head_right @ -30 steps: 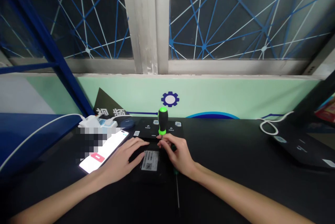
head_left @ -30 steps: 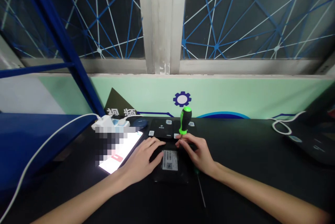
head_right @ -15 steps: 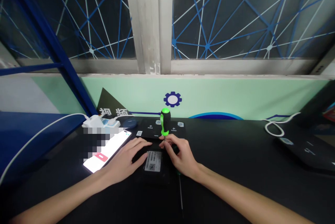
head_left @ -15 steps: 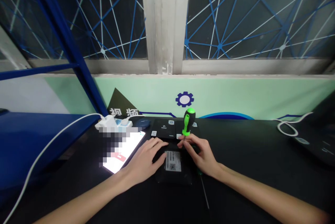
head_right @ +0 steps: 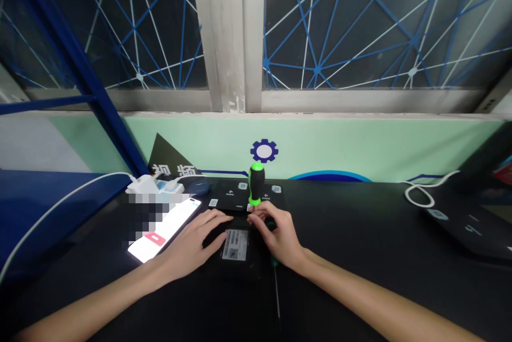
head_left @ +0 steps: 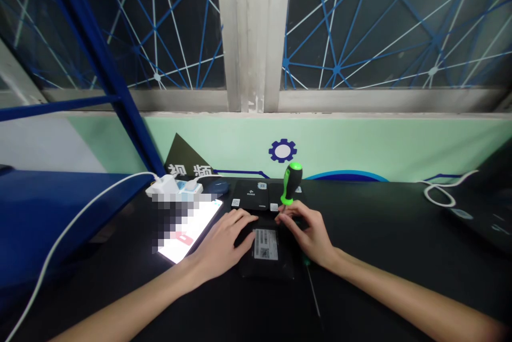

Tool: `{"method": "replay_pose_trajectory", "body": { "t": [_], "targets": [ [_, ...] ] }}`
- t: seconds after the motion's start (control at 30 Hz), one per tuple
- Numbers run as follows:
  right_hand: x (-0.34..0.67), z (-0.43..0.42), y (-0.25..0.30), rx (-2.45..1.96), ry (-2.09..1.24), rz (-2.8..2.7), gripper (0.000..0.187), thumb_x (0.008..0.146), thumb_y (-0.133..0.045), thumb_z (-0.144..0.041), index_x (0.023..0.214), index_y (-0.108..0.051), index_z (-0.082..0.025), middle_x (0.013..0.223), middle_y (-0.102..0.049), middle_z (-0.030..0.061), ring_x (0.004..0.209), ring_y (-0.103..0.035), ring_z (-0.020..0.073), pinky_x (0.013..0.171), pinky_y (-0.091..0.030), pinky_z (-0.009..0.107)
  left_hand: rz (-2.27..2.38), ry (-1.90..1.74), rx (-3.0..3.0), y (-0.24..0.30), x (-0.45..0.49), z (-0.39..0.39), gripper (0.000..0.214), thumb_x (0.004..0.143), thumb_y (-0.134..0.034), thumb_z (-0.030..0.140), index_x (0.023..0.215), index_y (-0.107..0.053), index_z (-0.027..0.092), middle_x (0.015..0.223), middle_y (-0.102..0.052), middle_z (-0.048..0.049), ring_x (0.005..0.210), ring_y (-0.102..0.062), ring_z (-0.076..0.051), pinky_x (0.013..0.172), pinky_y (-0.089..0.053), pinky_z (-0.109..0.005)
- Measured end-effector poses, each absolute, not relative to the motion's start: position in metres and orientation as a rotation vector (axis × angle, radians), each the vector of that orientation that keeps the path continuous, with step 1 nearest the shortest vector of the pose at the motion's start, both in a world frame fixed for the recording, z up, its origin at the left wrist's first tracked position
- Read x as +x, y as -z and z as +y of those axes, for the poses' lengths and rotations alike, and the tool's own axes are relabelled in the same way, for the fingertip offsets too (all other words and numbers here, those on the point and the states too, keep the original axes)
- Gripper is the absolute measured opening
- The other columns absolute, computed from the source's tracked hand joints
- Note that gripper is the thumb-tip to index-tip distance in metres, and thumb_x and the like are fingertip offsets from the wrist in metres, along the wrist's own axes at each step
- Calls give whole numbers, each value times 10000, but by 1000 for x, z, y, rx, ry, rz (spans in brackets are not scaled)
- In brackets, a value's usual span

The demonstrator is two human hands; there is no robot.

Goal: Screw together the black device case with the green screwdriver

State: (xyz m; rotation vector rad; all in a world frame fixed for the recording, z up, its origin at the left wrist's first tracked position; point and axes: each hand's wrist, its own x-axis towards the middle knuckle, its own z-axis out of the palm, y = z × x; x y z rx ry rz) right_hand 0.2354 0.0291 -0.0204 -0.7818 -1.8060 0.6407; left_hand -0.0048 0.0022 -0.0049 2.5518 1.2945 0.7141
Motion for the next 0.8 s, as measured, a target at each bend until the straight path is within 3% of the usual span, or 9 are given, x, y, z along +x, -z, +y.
{"method": "replay_pose_trajectory", "body": {
  "t": [0.3, 0.53, 0.8],
  "targets": [
    [235, 29, 22, -758, -712, -1722, 82, 991, -546, -277, 976, -587, -207, 840, -686, 36, 750, -658, 166, 748, -515, 291, 1240, -740, 2602, 5, -5, 2, 337, 1024, -464, 266, 1307, -611, 375, 1239, -608, -13, 1110, -583, -201, 946, -499, -367],
    [235, 28, 18, -768, -754, -1720, 139, 1001, -520, -333, 951, -558, -209, 828, -674, 42, 728, -640, 172, 733, -511, 303, 1375, -751, 2614, 3, -6, 1, 266, 976, -519, 296, 1208, -649, 284, 1067, -643, -31, 968, -601, -217, 842, -506, -386],
    [233, 29, 18, -752, -813, -1699, 161, 1007, -504, -351, 943, -540, -208, 828, -670, 43, 722, -630, 164, 706, -517, 288, 1467, -787, 2527, 2, -7, 3, 140, 927, -547, 316, 1005, -628, 234, 897, -627, -15, 823, -602, -195, 695, -478, -318]
  ]
}}
